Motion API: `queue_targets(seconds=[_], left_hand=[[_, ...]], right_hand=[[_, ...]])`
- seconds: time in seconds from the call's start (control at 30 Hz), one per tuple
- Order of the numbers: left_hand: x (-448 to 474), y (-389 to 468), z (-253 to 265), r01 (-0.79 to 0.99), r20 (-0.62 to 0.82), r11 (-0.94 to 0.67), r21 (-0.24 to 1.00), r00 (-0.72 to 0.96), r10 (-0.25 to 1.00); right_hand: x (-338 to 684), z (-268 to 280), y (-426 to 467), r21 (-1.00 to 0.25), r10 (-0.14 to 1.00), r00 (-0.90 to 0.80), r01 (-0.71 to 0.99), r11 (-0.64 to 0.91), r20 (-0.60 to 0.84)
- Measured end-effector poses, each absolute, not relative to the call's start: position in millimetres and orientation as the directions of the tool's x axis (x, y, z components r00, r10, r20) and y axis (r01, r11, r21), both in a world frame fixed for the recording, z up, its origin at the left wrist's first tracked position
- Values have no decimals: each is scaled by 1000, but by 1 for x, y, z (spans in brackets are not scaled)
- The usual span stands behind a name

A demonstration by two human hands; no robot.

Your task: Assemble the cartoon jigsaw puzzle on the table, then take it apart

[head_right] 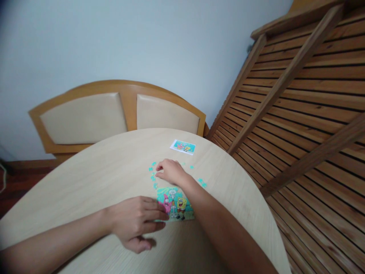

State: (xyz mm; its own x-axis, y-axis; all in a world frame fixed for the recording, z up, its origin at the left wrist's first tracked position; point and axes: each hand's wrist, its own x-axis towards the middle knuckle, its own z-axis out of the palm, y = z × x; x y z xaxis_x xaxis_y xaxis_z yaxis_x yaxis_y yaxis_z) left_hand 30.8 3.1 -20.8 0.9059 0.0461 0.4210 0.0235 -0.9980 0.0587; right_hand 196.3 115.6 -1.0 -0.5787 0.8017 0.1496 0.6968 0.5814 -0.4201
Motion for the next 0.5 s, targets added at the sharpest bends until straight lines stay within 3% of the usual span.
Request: queue_targets(seconds=[0.37,0.5], left_hand=[[32,5,-22,23,417,-998,61,908,46],[31,6,-22,24,419,-997,72,906,52]], right_hand=[[186,4,129,-475,771,-637,679,560,-2],[185,3,126,-496,781,-624,676,545,8]])
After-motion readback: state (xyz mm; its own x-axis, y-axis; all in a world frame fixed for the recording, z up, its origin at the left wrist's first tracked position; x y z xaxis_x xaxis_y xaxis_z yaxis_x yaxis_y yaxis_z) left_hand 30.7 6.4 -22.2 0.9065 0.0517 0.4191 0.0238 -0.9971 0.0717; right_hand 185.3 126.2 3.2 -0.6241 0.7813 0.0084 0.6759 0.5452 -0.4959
